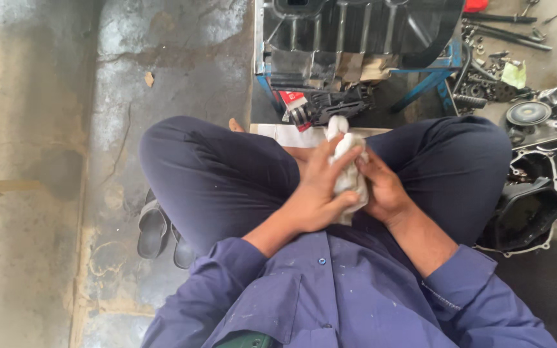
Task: The person sits on the floor and works on a disassembled motorcycle engine. They wipe the engine casing with a cloth, apply sealant to a gasket, and fit the gasket onto the engine block.
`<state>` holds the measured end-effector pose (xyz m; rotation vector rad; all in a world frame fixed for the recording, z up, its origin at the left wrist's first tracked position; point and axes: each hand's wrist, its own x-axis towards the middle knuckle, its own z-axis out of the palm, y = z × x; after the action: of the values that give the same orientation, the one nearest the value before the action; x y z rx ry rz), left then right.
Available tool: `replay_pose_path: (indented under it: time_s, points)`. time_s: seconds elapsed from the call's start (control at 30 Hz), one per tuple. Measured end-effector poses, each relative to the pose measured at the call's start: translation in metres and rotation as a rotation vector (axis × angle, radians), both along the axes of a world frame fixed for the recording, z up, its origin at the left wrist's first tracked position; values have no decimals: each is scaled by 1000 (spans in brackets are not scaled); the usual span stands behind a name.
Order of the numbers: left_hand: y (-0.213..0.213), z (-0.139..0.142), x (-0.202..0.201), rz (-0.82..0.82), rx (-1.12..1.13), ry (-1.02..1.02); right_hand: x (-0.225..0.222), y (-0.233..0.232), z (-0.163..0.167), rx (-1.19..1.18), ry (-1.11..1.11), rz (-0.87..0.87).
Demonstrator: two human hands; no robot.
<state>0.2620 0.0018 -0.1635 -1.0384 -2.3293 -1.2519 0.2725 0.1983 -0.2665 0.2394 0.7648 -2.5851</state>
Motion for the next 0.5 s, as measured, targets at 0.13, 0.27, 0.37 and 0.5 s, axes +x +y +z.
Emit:
replay_pose_path:
  time_s: [0.13,0.27,0.37,0.5]
  points:
    - [6,-42,-11,13,4,-542,4,3,-19,134,-57,187]
    - [-10,-51,-11,-137,26,-604,5,-11,-18,656,183,169]
    - [-13,-39,-15,-76,93,-500,-1,-12,14,989,435,-16]
    - [-37,-1,-35,346,330,-80,-26,29,88,916,727,-474]
